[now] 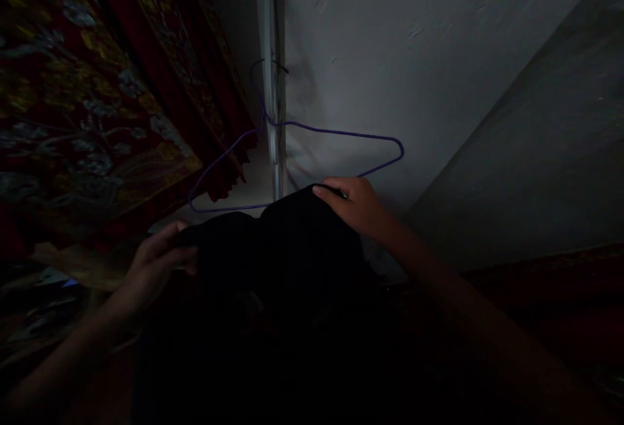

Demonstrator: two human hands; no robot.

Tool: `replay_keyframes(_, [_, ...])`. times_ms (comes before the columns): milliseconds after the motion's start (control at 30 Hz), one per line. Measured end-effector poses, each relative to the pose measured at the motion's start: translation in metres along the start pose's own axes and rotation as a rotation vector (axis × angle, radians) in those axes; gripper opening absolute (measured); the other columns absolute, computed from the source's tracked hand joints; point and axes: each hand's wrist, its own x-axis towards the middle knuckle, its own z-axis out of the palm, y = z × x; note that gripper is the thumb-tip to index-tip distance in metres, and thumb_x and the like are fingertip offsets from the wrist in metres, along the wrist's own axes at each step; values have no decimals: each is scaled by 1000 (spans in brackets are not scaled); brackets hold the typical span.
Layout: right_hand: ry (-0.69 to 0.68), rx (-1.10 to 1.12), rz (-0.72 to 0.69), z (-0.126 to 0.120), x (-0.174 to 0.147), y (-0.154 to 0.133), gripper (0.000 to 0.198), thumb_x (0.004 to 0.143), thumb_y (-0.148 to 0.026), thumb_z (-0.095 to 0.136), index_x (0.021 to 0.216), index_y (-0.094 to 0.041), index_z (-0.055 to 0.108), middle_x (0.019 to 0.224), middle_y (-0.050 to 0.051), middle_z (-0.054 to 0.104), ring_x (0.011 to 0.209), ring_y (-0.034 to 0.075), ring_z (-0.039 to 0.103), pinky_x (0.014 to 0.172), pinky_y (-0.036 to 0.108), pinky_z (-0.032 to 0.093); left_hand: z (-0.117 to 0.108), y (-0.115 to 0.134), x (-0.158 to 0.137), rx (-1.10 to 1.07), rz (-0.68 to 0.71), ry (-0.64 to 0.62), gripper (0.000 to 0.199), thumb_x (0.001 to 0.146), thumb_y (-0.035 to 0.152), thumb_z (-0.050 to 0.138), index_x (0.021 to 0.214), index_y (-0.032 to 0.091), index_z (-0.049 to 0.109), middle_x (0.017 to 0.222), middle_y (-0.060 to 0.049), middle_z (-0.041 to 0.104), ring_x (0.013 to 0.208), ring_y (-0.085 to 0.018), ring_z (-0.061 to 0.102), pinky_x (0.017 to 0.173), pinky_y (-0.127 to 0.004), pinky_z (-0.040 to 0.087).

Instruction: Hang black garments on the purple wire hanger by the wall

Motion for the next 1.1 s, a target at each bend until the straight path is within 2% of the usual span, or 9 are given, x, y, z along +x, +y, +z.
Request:
replay_keyframes(167, [-5,-59,-10,-14,0,-5,42,96,-44,55,62,-20,51,59,-1,48,60,14,49,60,30,34,-10,0,-8,381,-294,-214,69,86,58,67,137,18,45,68,-2,74,67,-22,74,67,-31,56])
replay_keyframes(233, [-4,-57,-9,-13,2,-2,43,95,-44,56,60,-20,50,57,-2,45,59,14,47,60,30,33,-13,0,-8,512,-268,-240,64,90,62,59,136,18,48,75,-3,76,70,-23,74,68,-32,57])
replay_keyframes(367, [-37,-25,-5,-5,4,1,40,95,-44,56,63,-20,55,60,-1,50,62,15,51,63,30,34,-29,4,6,853,105,-170,33,95,51,56,105,21,67,92,-5,76,80,-22,73,73,-31,55])
replay_keyframes(567, [-37,-61,-30,-6,2,1,42,97,-46,53,64,-20,51,61,0,52,62,14,48,63,31,32,-37,32,29,1099,567,106,21,94,38,58,93,20,68,104,-8,72,96,-24,68,88,-33,50])
replay_keyframes(667, [-28,-87,-35,-10,1,3,43,97,-47,53,64,-20,50,60,-1,49,61,14,47,63,31,31,-22,36,19,1032,630,-43,20,95,34,58,84,19,66,98,-7,68,93,-21,65,86,-31,49])
replay_keyframes(767, [-40,-78,-26,-9,3,7,45,97,-48,52,63,-20,48,59,-2,46,60,14,47,62,31,30,-8,24,-2,798,527,-304,26,96,29,59,73,18,59,84,-4,66,79,-16,63,73,-26,49])
replay_keyframes(867, [-42,-58,-32,-5,8,11,46,97,-49,52,61,-21,44,58,-2,42,60,13,45,62,31,30,-6,13,-20,666,418,-411,24,93,27,64,73,18,57,75,-1,63,69,-14,61,65,-23,48])
replay_keyframes(1000, [-91,-18,-18,1,15,18,46,96,-49,53,61,-21,46,59,-2,43,60,13,43,61,30,31,-4,25,-38,736,503,-492,14,88,22,73,82,19,61,79,-1,65,72,-14,62,66,-24,49])
replay_keyframes(1100, [-148,25,-28,4,17,22,44,96,-50,52,64,-20,51,62,-2,46,63,14,46,62,30,33,12,48,-56,854,583,-667,8,94,17,64,90,23,62,85,-2,69,77,-15,64,67,-26,48])
